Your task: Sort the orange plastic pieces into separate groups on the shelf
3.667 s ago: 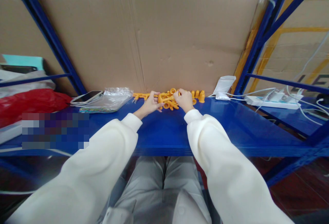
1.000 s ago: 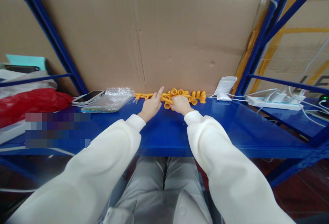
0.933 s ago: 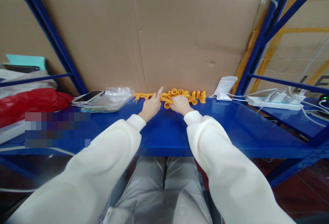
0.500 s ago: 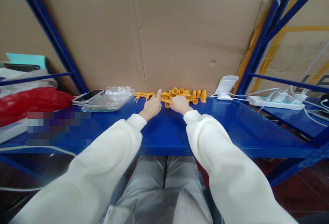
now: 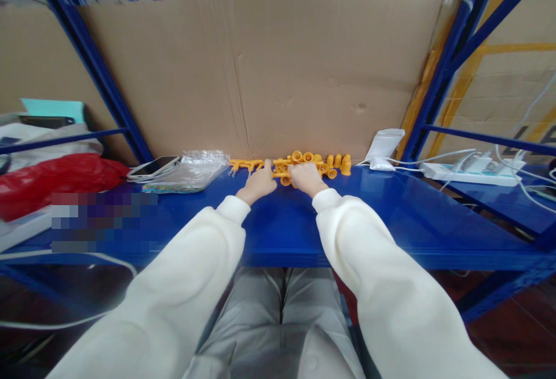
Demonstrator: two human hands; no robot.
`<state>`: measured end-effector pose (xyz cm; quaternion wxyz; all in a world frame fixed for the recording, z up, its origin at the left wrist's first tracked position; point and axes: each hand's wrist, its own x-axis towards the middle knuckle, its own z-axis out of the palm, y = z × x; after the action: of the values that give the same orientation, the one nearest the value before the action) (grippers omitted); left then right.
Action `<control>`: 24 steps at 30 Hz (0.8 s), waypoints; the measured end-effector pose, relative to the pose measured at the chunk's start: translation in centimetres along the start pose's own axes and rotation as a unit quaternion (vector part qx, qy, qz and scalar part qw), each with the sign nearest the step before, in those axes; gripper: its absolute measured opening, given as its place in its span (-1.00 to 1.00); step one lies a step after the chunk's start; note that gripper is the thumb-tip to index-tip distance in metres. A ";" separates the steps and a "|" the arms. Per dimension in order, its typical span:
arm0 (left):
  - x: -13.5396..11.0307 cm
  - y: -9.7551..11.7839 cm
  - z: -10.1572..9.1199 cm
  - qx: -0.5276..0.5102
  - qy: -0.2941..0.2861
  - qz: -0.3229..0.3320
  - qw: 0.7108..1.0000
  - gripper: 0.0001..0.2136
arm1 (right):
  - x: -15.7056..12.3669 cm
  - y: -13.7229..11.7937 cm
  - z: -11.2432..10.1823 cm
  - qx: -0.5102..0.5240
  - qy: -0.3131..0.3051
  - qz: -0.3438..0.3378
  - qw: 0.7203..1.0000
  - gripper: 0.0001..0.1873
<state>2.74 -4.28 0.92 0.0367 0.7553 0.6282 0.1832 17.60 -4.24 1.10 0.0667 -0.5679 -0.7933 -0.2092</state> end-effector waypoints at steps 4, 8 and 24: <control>0.6 0.8 0.2 -0.023 0.064 0.004 0.998 -0.57 | 0.0 0.4 0.6 0.004 0.030 0.023 0.999 -0.60; 1.2 1.7 0.6 -0.057 0.107 0.013 0.993 -0.55 | 0.0 0.8 1.0 0.022 0.053 0.050 0.997 -0.59; 2.0 -1.2 2.0 -0.149 0.158 -0.029 0.976 -0.56 | 0.1 1.2 2.0 0.064 0.137 -0.077 0.985 -0.56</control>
<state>2.58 -1.72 -0.79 0.0543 0.6846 0.6131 0.3905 18.93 -3.09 -0.35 0.1951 -0.4657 -0.8295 -0.2386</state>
